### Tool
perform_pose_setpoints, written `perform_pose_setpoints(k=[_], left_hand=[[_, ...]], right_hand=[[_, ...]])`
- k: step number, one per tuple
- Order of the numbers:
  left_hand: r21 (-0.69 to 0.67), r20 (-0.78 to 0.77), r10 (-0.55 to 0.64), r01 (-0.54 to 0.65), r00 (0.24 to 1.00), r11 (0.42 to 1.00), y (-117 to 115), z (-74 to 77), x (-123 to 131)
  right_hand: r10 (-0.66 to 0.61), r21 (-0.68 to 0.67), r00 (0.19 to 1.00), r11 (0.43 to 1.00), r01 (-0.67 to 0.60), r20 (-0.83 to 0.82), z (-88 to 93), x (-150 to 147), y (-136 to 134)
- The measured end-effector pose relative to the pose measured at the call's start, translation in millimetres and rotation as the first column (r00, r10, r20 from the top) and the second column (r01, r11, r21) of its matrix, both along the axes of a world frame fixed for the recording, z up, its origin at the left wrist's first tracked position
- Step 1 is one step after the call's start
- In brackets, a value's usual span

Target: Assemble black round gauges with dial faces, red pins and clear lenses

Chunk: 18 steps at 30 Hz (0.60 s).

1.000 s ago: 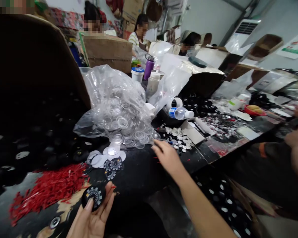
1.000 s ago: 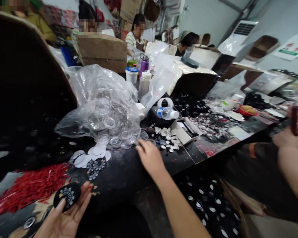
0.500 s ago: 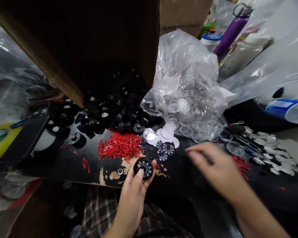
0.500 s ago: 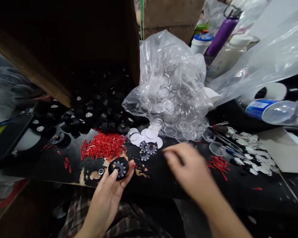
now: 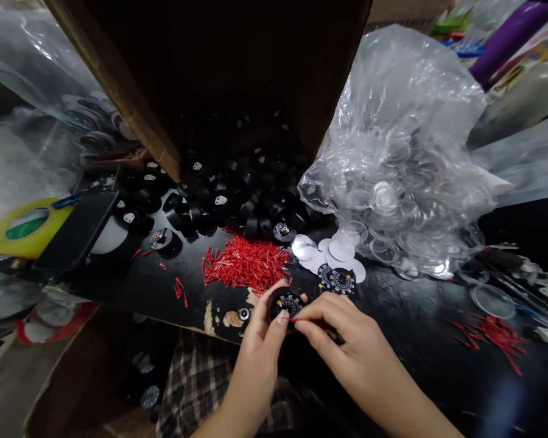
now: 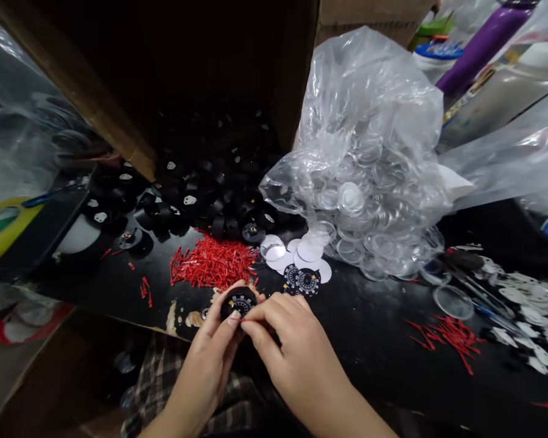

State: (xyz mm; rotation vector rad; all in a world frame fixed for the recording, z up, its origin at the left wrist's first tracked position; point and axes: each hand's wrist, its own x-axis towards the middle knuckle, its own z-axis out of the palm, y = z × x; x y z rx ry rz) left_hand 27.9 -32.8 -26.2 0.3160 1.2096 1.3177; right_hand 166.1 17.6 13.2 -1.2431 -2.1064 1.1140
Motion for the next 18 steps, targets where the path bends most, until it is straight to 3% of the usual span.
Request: perform_pose_setpoints(k=[6, 14, 18], left_hand=[[0.06, -0.134, -0.07, 0.078, 0.989, 0.995, 3.1, 5.1, 0.8], [0.155, -0.263, -0.124, 0.169, 0.957, 0.973, 4.2, 13.4, -4.8], [0.185, -0.358, -0.094, 0.169, 0.929, 0.968, 2.3, 13.1, -4.6]], right_hand=[[0.039, 0.065, 0.992, 0.997, -0.047, 0.119, 0.3, -10.5, 1.8], [0.021, 0.055, 0.995, 0.998, -0.026, 0.095, 3.1, -8.9, -1.2], [0.015, 0.07, 0.997, 0.997, -0.021, 0.082, 2.8, -9.8, -4.3]])
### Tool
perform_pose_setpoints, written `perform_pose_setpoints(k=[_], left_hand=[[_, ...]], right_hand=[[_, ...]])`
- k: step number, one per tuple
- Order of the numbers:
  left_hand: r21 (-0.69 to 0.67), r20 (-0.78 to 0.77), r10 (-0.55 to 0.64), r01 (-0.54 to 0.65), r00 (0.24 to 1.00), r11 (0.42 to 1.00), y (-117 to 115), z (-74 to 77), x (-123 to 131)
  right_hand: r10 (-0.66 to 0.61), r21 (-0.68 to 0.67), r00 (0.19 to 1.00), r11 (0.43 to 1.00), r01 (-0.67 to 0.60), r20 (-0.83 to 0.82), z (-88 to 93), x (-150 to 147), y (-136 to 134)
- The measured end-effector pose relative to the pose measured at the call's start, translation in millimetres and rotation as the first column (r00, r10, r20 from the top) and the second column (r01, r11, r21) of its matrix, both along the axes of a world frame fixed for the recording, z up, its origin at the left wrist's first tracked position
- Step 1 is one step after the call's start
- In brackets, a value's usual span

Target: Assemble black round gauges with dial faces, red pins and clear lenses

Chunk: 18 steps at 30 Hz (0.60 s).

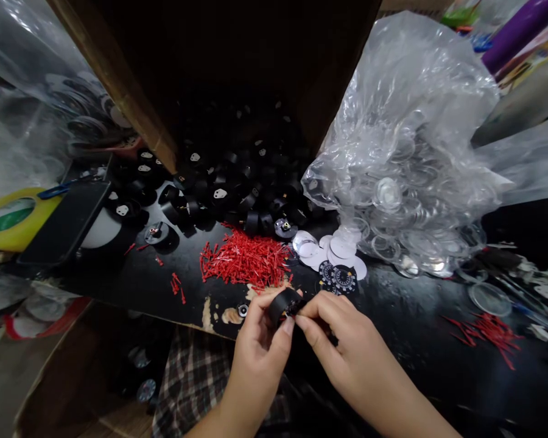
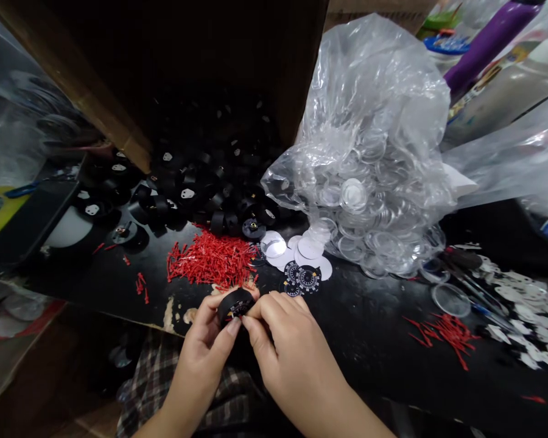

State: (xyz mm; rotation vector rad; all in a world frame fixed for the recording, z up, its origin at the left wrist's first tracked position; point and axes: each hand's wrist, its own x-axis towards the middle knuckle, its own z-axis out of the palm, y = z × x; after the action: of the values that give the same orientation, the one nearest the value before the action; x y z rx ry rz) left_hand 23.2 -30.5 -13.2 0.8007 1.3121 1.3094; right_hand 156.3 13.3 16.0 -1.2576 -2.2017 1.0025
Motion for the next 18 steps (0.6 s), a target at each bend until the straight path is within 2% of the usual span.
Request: perform_pose_setpoints(k=[7, 11, 15, 18], left_hand=[[0.068, -0.209, 0.055, -0.041, 0.976, 0.997, -2.1, -1.7, -0.5], [0.091, -0.27, 0.047, -0.023, 0.962, 0.996, -6.5, -0.3, -4.2], [0.065, -0.247, 0.02, -0.004, 0.969, 0.998, -8.0, 2.2, -7.3], [-0.007, -0.102, -0.023, 0.023, 0.995, 1.0, -4.6, 5.1, -8.2]], right_hand=[[-0.03, -0.017, 1.0, 0.999, 0.029, -0.007, -2.4, -5.3, -6.3], [-0.056, -0.039, 0.997, 0.998, 0.054, -0.045, -2.0, -9.2, -9.9], [-0.078, -0.055, 0.996, 0.996, 0.075, -0.044, -1.7, -8.5, -10.3], [-0.062, -0.047, 0.997, 0.997, 0.06, -0.042, -0.2, -3.8, -6.9]])
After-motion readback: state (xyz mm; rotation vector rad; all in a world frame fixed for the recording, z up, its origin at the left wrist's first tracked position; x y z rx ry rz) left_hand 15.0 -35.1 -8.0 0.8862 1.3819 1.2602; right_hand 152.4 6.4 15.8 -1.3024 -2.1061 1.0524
